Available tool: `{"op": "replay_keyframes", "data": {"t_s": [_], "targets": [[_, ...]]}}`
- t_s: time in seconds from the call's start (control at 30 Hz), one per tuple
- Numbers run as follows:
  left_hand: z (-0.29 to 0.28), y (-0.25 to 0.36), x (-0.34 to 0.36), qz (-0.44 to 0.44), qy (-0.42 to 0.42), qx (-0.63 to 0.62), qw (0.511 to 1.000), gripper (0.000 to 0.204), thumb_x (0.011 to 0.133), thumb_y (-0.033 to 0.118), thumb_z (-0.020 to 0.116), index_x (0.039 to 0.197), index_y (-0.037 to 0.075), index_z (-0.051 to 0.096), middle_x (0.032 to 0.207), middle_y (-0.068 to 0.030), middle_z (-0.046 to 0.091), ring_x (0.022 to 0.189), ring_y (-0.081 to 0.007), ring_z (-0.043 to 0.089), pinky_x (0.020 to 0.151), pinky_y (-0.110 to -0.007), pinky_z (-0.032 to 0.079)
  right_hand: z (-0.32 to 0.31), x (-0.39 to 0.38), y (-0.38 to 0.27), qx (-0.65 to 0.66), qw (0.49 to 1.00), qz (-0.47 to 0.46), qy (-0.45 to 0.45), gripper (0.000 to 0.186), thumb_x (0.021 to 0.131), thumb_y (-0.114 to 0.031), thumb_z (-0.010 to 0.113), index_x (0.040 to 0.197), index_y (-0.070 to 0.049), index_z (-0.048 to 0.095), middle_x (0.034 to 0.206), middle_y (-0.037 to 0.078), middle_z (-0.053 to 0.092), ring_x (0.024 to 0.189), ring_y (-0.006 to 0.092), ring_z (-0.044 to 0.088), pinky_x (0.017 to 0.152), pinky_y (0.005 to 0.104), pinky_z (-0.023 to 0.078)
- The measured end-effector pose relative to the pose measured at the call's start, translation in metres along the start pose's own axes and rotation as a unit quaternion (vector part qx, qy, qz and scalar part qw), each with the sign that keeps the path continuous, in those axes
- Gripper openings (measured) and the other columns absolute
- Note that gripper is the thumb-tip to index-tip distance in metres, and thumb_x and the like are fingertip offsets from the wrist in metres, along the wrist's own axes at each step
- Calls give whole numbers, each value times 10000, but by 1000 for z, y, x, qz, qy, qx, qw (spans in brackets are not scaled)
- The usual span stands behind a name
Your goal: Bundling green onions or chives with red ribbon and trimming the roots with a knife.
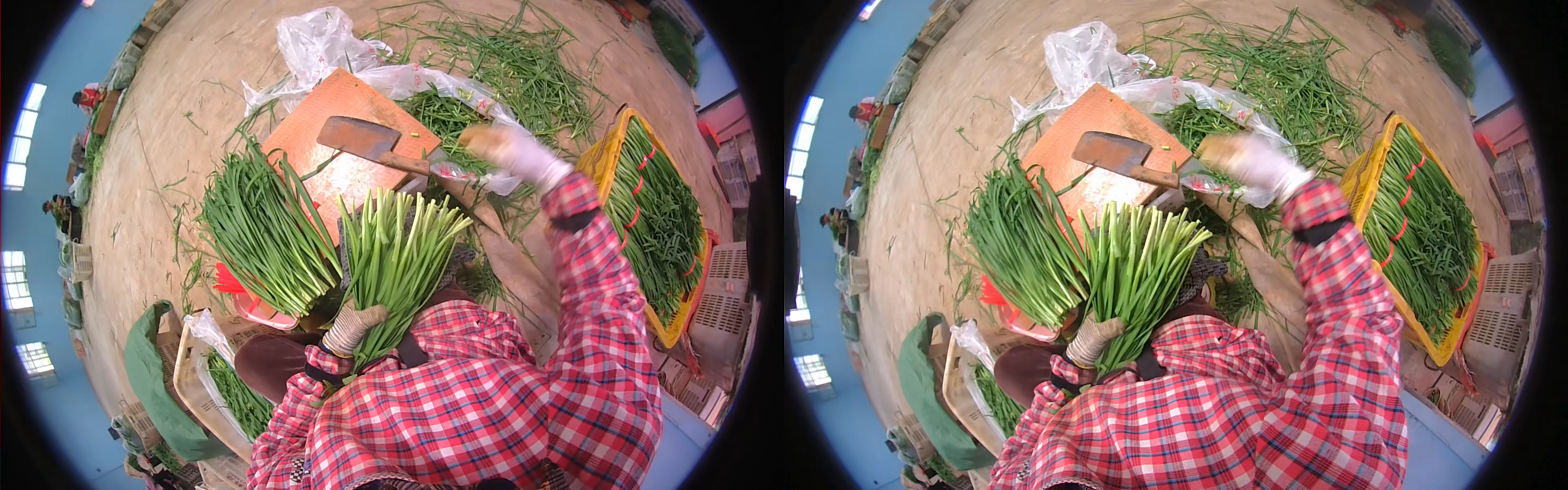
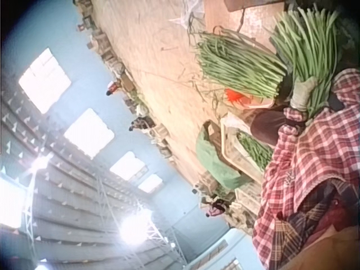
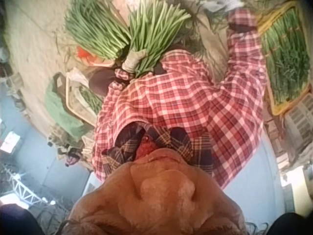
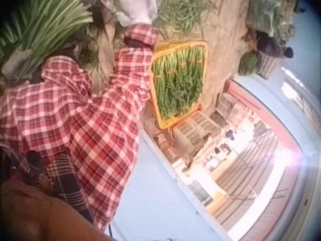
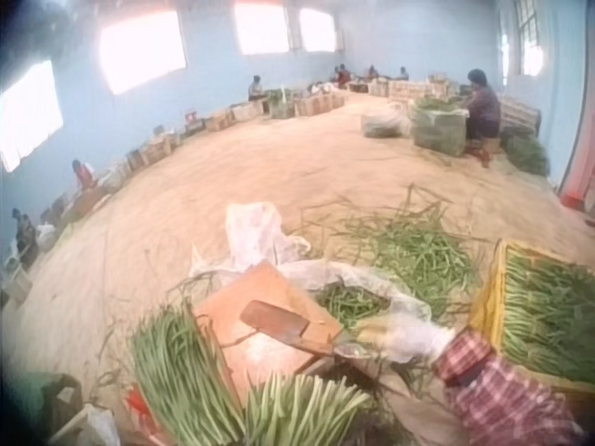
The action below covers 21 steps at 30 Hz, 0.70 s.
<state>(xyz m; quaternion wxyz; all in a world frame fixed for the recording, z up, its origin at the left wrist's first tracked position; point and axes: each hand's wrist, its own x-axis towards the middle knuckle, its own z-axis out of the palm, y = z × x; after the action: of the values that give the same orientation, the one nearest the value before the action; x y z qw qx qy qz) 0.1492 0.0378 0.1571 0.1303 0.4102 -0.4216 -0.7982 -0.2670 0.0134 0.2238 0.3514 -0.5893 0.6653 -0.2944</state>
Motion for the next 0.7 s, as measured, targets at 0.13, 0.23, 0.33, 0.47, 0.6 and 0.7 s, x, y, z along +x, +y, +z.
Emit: {"op": "replay_keyframes", "data": {"t_s": [0.13,0.23,0.33,0.47,0.6,0.7], "targets": [[3,2,-1,-5,4,2,1000,592,772,141,773,1275,5,491,1109,-63,620,960,-162,601,868,-308,503,78,-2,3,29,994,-42,-97,323,864,-280,613,1082,-47,661,901,123,687,841,220,650,797,323,496],[7,13,-3,-13,-2,-7,1000,589,778,176,775,1265,8,490,1068,-50,622,914,-143,601,821,-297,511,90,-1,-7,154,985,34,-70,198,858,-154,623,983,-14,686,703,55,680,664,141,643,658,284,503],[8,30,-8,-65,-7,-35,997,577,779,186,763,1270,15,512,1075,-45,624,910,-147,606,816,-289,511,85,-2,-13,176,984,12,-30,225,879,-183,608,1008,-13,677,764,75,686,711,152,647,688,288,501],[10,47,-11,-62,-21,20,998,564,769,173,746,1264,17,525,1097,-48,622,905,-145,603,819,-277,507,93,3,-10,86,986,-116,81,480,934,-402,536,1242,-36,573,1108,187,651,1020,283,629,880,340,477],[11,46,-9,-19,-48,31,998,617,768,141,707,1323,11,471,1131,-51,612,947,-146,583,855,-299,489,109,15,-8,267,949,-113,-121,670,981,-523,382,1437,-33,345,1474,130,366,1362,228,330,1128,346,230],[4,37,-6,-62,-24,146,987,695,765,207,744,1358,18,436,1176,-59,603,996,-164,587,877,-317,486,103,4,1,439,884,-114,-113,620,997,-481,382,1436,-43,352,1445,87,394,1346,190,324,1123,336,220]]}}
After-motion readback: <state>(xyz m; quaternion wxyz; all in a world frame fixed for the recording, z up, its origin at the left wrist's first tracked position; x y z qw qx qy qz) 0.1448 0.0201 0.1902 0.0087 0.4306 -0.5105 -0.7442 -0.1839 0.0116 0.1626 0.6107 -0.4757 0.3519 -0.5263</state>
